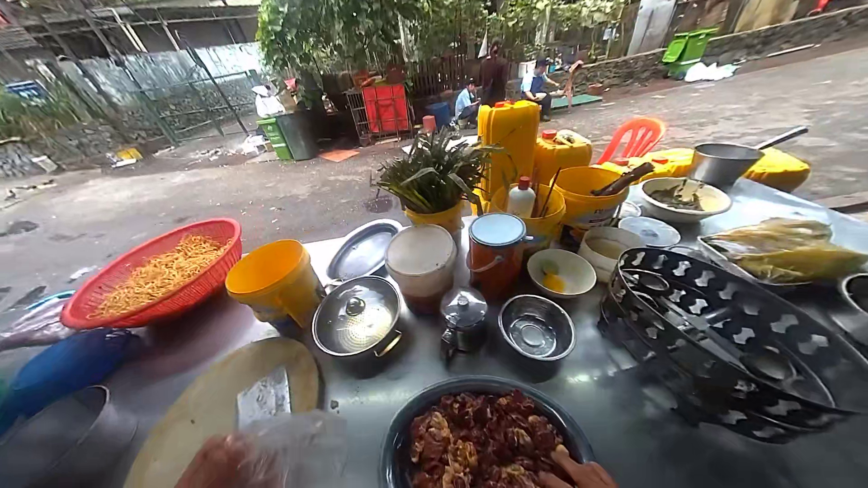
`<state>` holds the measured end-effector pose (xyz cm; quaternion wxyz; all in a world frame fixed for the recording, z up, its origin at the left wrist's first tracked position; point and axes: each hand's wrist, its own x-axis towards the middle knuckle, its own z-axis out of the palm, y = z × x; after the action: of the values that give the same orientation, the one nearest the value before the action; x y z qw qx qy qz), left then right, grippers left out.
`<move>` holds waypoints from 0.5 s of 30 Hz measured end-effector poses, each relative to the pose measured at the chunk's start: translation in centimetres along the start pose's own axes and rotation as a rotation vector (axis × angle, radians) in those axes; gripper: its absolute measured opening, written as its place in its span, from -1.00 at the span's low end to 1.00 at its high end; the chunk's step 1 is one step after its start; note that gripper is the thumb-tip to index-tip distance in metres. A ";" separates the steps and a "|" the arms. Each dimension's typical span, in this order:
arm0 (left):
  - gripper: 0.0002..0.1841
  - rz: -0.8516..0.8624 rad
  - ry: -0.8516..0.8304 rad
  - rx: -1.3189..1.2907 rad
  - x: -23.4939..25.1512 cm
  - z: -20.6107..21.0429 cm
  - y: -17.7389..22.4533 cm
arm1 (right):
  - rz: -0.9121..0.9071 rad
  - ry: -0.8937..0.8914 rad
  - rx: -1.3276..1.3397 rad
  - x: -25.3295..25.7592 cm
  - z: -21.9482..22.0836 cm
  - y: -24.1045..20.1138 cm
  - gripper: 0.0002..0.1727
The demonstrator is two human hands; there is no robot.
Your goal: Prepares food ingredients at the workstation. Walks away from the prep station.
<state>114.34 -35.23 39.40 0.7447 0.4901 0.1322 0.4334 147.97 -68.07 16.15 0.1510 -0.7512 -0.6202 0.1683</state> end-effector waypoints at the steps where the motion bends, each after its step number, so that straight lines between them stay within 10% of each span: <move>1: -0.84 -0.023 -0.006 0.032 1.5 1.0 -1.1 | -0.010 0.010 0.045 0.1 -0.3 0.6 -0.01; 9: -0.74 -0.281 0.172 0.021 5.1 2.0 -11.5 | 0.059 -0.194 0.033 8.3 -1.2 2.5 0.06; 15: -0.75 -0.415 0.331 0.142 3.1 3.6 -15.6 | 0.223 -0.034 0.289 11.6 -0.1 1.9 -0.65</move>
<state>126.43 -37.31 28.64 0.7494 0.4261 0.3798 0.3354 151.76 -57.06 14.67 0.2274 -0.7827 -0.5050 0.2839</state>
